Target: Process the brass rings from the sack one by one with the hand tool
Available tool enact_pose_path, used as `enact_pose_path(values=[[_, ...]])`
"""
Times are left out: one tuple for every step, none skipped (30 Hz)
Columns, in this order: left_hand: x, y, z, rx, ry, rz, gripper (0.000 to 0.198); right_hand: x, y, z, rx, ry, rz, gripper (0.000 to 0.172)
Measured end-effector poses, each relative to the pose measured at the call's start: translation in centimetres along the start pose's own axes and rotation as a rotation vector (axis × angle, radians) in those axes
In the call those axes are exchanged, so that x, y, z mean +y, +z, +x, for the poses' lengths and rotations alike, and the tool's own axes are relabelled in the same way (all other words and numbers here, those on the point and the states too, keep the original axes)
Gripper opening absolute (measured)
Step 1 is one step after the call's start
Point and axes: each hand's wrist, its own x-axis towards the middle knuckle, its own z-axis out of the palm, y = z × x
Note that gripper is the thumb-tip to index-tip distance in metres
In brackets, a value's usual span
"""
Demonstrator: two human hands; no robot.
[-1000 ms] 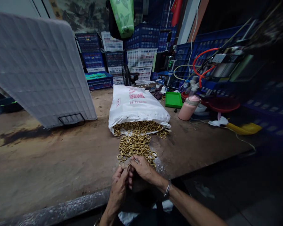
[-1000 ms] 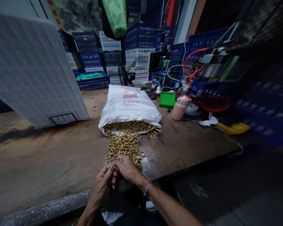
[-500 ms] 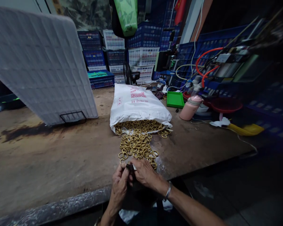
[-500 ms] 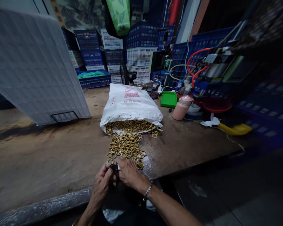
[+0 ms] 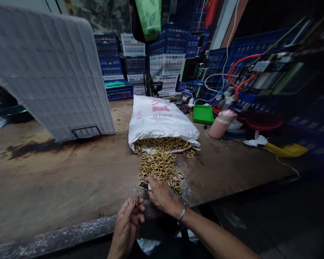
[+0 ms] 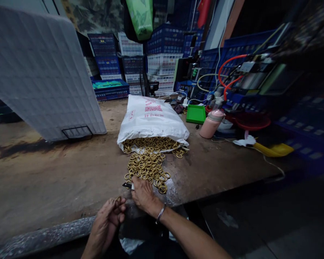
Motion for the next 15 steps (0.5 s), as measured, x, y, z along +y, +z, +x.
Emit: enact_pose_path(values=[[0.2, -0.2, 0.1, 0.010, 0.001, -0.019, 0.019, -0.3, 0.3, 0.1, 0.002, 0.013, -0.007, 0.023], [0.5, -0.5, 0.2, 0.012, 0.001, -0.040, 0.018, -0.6, 0.5, 0.3, 0.004, 0.028, -0.020, 0.023], [0.7, -0.7, 0.3, 0.012, -0.005, -0.065, 0.016, -0.8, 0.7, 0.4, 0.006, 0.042, -0.035, 0.023], [0.8, -0.9, 0.4, 0.009, -0.016, -0.093, 0.015, -1.0, 0.8, 0.5, 0.007, 0.051, -0.048, 0.023], [0.9, -1.2, 0.5, 0.007, -0.032, -0.123, 0.017, -1.2, 0.9, 0.6, 0.011, 0.056, -0.056, 0.024], [1.0, -1.4, 0.7, 0.008, -0.053, -0.153, 0.022, -1.4, 0.9, 0.6, 0.016, 0.059, -0.058, 0.025], [1.1, -1.7, 0.8, 0.015, -0.077, -0.180, 0.025, -1.5, 0.9, 0.7, 0.020, 0.063, -0.055, 0.025], [1.1, -1.9, 1.0, 0.029, -0.098, -0.204, 0.025, -1.6, 0.9, 0.7, 0.020, 0.068, -0.045, 0.026], [1.1, -2.1, 1.1, 0.048, -0.121, -0.225, 0.022, -1.7, 0.8, 0.8, 0.021, 0.076, -0.033, 0.026], [1.1, -2.2, 1.3, 0.075, -0.143, -0.241, 0.016, -1.7, 0.7, 0.8, 0.020, 0.088, -0.021, 0.026], [1.1, -2.3, 1.4, 0.103, -0.164, -0.252, 0.010, -1.7, 0.6, 0.9, 0.018, 0.099, -0.010, 0.026], [1.1, -2.4, 1.5, 0.128, -0.181, -0.255, 0.005, -1.7, 0.5, 0.9, 0.017, 0.103, 0.001, 0.026], [1.1, -2.3, 1.6, 0.151, -0.193, -0.249, 0.003, -1.6, 0.4, 0.9, 0.019, 0.098, 0.013, 0.027], [1.1, -2.2, 1.7, 0.167, -0.200, -0.235, 0.004, -1.5, 0.3, 0.9, 0.026, 0.083, 0.026, 0.028], [1.0, -2.1, 1.7, 0.176, -0.196, -0.212, 0.005, -1.4, 0.3, 0.9, 0.032, 0.057, 0.044, 0.029]])
